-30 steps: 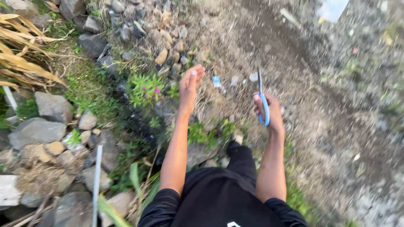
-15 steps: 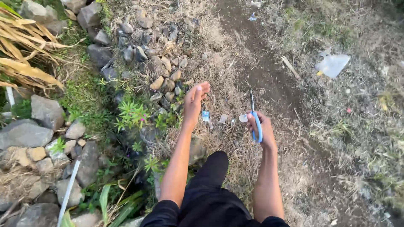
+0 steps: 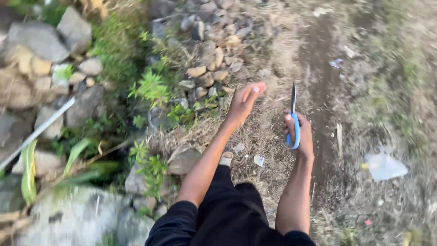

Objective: The recorder uses scissors to trim leaves from several different plants outdoors.

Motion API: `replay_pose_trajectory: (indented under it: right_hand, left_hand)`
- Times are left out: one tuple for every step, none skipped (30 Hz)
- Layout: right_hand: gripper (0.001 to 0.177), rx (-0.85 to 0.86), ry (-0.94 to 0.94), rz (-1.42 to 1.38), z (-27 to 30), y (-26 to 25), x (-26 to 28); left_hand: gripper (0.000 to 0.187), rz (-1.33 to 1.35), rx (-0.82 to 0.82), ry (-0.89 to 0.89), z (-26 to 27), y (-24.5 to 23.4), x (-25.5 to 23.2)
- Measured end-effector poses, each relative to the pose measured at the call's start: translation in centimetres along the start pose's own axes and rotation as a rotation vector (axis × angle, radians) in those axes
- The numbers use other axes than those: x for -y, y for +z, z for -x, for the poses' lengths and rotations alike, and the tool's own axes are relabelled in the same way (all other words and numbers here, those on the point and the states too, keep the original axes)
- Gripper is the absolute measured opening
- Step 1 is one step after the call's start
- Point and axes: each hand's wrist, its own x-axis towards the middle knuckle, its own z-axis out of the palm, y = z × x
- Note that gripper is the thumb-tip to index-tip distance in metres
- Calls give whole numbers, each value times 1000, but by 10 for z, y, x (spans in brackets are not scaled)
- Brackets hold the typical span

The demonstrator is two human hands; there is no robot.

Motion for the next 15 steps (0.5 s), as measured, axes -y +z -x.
replay_pose_trajectory:
  right_hand:
    - [41, 46, 10, 9, -14, 1, 8]
    - [41, 96, -36, 72, -26, 2, 13]
    - [41, 149, -84, 133, -37, 5, 19]
    - [41, 193, -99, 136, -49, 8, 25]
    - [41, 227, -83, 161, -60, 10, 32]
    - [42, 257, -52, 186, -63, 11, 35]
    - [42, 296, -54, 188, -76, 15, 37]
    - [41, 345, -88, 169, -86, 15, 37]
    - [41, 395, -122, 150, -97, 15, 37]
    - [41, 422, -120, 154, -105, 16, 43]
    - [41, 441, -86, 175, -113, 16, 48]
    - [41, 462, -56, 198, -123, 17, 55]
    - [41, 491, -59, 204, -133, 13, 54]
    - [42, 518, -68, 213, -143, 9, 53]
    - [43, 545, -78, 221, -153, 5, 53]
  left_hand:
    - [47, -8, -47, 4, -6, -2, -8]
    - [48, -48, -88, 38, -9, -6, -12]
    - [49, -90, -129, 71, -12, -10, -16]
    - [49, -103, -167, 94, -17, -16, -13]
    - [48, -119, -208, 121, -22, -21, -11]
    - [48, -135, -247, 133, -19, -25, -6]
    - [48, -147, -283, 141, -19, -31, -11]
    - [47, -134, -322, 157, -18, -34, -13]
    - [47, -121, -361, 172, -17, -36, -15]
    - [47, -125, -388, 176, -14, -36, -21]
    - [46, -174, -446, 173, -11, -35, -27]
    - [45, -224, -506, 173, -10, -33, -32]
    - [45, -228, -535, 181, -7, -30, -33]
    - [44, -265, -603, 190, -3, -27, -34]
    - [44, -302, -670, 198, 1, -23, -35]
